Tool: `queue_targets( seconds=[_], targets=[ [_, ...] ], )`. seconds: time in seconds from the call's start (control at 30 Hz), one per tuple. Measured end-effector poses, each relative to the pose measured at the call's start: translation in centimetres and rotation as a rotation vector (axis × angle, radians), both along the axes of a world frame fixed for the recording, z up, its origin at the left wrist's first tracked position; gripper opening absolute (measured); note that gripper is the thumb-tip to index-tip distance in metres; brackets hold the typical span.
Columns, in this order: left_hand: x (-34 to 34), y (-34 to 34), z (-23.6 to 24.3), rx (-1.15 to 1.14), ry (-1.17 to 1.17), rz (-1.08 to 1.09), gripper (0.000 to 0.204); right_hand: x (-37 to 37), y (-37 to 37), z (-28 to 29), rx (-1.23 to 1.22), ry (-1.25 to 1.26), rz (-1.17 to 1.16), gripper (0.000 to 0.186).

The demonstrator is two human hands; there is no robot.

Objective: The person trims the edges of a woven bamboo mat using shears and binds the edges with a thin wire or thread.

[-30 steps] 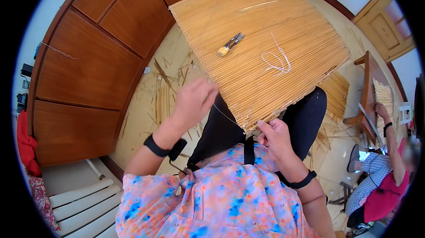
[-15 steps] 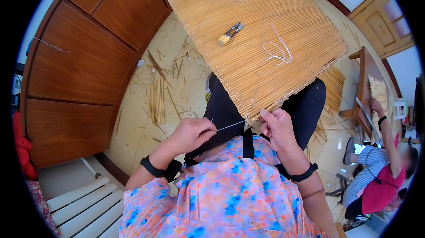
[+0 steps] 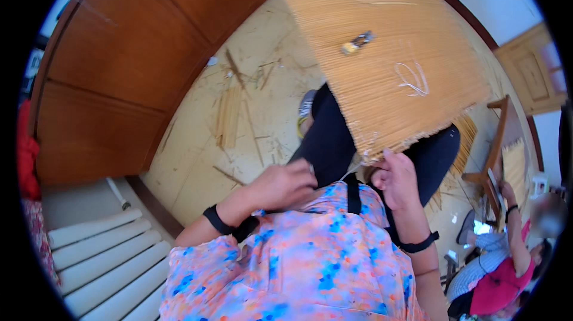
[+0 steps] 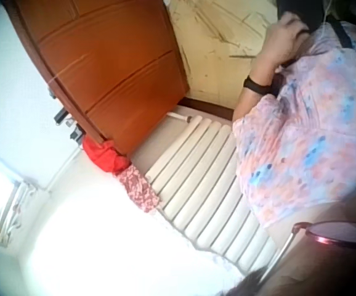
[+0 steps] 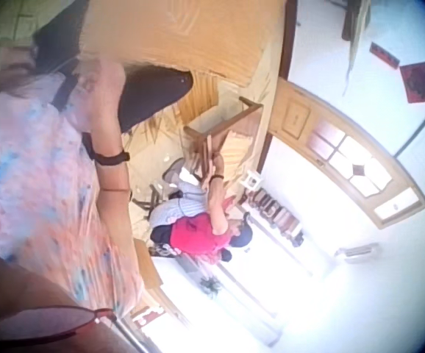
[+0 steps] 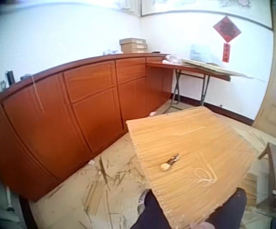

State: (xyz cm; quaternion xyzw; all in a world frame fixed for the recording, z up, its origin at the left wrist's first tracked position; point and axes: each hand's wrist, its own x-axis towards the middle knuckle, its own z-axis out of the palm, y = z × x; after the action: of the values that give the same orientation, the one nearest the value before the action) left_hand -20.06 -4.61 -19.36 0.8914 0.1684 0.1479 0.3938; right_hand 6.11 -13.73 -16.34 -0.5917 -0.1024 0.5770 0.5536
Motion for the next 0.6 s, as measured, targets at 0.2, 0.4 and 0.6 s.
queue_targets(
  seconds=[0.2,0.4,0.6],
  targets=[
    [-11.2,9.1,-8.4,-0.007,0.143,0.771,0.011,0.7,-0.5,-0.1,0.135,-0.019,0.018,0.021],
    [-21.5,7.9,-19.3,-0.134,0.572,1.076,0.022,1.4,-0.9,-0.6,0.111,-0.041,0.029,0.022],
    [-25.6,0.0,-30.2,-0.260,0.904,0.880,0.030,0.2,-0.7,0.2,0.025,-0.113,0.005,0.021]
  ],
)
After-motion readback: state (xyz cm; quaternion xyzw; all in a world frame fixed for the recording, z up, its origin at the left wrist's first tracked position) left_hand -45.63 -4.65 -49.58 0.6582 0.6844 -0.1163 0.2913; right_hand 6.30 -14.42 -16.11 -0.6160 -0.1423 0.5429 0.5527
